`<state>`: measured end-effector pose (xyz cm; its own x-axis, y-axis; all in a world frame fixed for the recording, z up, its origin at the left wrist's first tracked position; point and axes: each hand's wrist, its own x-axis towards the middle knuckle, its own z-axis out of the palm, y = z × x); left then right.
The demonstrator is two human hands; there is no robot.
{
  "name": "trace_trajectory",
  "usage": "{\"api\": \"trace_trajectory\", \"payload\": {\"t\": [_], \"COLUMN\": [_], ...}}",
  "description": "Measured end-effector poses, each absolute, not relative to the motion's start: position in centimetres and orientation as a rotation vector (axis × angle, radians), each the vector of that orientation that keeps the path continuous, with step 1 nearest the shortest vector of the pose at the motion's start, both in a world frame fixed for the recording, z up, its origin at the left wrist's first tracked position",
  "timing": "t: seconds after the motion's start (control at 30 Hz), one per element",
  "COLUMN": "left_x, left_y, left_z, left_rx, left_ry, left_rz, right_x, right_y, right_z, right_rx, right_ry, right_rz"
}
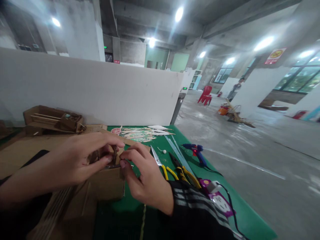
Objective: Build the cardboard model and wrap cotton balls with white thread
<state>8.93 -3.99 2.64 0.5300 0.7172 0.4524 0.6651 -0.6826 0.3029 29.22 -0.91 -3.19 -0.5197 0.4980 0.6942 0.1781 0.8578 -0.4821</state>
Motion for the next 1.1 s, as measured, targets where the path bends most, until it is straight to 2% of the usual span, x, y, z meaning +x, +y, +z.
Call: {"api": "trace_trajectory", "payload": {"t": [1.1], "left_x": [8.87], "left_y": [-4.28], "left_z": [2.81], "left_rx": [2.629], "left_ry": [1.268], "left_rz": [0.799], "right_x": [29.45], "right_y": [-0.98], "right_z": [-2.86], "right_rx": [-0.507], "right_ry": [-2.136], "right_rz": [0.414]}}
